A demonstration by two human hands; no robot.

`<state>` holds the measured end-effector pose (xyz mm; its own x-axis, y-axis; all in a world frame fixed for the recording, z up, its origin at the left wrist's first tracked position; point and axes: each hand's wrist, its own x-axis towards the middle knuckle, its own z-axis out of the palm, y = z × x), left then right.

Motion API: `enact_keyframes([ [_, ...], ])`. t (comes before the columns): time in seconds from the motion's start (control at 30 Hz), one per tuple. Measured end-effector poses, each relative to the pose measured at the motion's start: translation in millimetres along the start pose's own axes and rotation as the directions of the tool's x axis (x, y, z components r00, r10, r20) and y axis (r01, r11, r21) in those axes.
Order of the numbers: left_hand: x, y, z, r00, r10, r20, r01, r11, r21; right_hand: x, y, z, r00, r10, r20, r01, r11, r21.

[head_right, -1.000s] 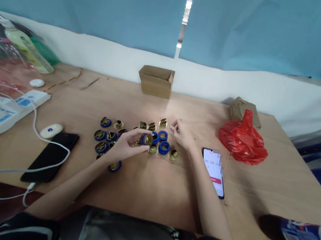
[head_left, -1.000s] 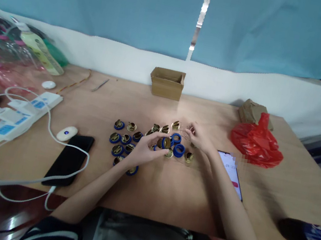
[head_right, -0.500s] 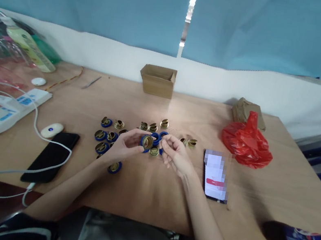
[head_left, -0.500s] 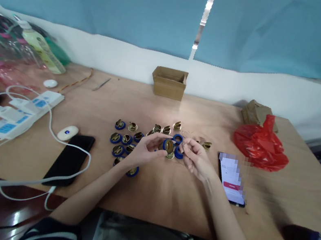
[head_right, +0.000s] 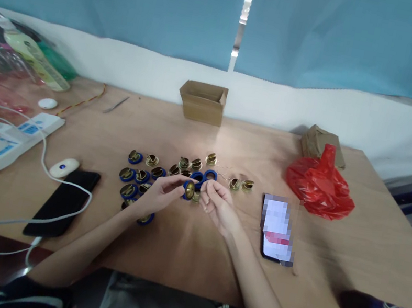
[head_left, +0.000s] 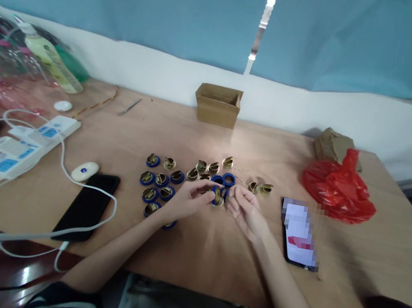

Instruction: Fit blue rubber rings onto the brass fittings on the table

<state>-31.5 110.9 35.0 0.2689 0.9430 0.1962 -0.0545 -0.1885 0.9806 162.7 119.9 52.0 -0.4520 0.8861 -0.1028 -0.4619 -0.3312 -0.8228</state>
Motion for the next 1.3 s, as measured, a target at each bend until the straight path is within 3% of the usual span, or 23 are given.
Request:
enact_keyframes([
  [0.2, -2, 6, 1.5, 1.000, -0.021, 0.024, 0.017, 0.992, 0.127, 0, 8, 3, 1.000, -0.026, -0.017, 0.025, 0.998, -0.064],
  [0.37, -1, 7, 2.7, 1.000, 0.019, -0.008, -0.019, 0.998, 0.057, 0, 11, 1, 0.999, -0.038, -0.013, 0.037, 0.998, -0.043],
  [0.57, -1, 8, 0.8, 0.998, -0.025, -0.051, 0.026, 0.999, 0.036, 0, 10, 1, 0.999, -0.040, 0.013, 0.040, 0.999, -0.013],
  [0.77, -1, 11, 2.0, 0.999, -0.013, -0.043, 0.018, 0.994, 0.111, 0, 13, 2, 0.997, -0.069, 0.021, 0.071, 0.984, -0.163],
  [1.0, -1, 9, 3.6, 0.998, -0.005, -0.056, 0.012, 0.991, 0.136, -3, 7, 4, 0.984, -0.176, 0.034, 0.173, 0.885, -0.432],
  [1.3, -1, 9, 3.9, 0.999, 0.002, -0.050, 0.005, 0.988, 0.153, -5, 6, 9, 0.954, -0.297, 0.042, 0.276, 0.813, -0.513],
])
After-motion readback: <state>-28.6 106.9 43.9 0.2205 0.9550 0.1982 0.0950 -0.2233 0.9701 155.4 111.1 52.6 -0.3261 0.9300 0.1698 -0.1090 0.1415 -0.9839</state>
